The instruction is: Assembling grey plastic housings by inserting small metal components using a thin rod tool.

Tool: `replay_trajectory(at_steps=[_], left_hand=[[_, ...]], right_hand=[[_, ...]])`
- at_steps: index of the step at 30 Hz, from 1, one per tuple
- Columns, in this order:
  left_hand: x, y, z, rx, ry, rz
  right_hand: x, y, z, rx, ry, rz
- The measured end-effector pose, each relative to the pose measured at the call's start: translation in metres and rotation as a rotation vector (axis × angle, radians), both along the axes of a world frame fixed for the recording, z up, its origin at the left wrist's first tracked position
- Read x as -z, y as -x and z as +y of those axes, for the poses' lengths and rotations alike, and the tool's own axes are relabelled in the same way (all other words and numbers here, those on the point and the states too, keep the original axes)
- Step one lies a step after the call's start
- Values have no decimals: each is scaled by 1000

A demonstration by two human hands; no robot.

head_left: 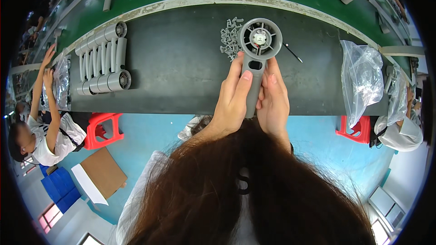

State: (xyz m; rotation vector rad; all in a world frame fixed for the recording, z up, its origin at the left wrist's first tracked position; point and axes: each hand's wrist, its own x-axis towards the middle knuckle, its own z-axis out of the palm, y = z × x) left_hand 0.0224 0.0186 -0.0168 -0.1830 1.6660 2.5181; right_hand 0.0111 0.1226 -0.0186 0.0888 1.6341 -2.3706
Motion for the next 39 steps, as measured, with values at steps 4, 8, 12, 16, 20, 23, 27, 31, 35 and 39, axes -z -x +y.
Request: replay_trajectory(at_steps=[4,8,12,16,20,23,27,31,35,39], left_hand=[[0,3,0,-8,-97,-17],[1,7,0,-9,-187,-52],[-2,14,-2,2,-98,5],[3,25,-5,17,-156,-6],[20,63,-12,7,-26,32],[29,113,-33,-25,254,66],[58,206,-61,-268,748,268],[62,279,-58,-388,1029,244],[73,318,-60,-414,1145,221],[82,334,-63,-365,1302,203]], right_hand=[[-5,1,-3,-5,11,14],[-6,4,-3,-6,6,-4],[-3,10,5,-56,92,45],[1,16,11,-31,120,108],[-7,25,28,127,-86,233],[-20,37,41,193,-183,347],[-43,54,53,232,-265,614],[-30,88,62,228,-313,584],[7,180,103,379,-461,336],[61,311,167,778,-845,329]])
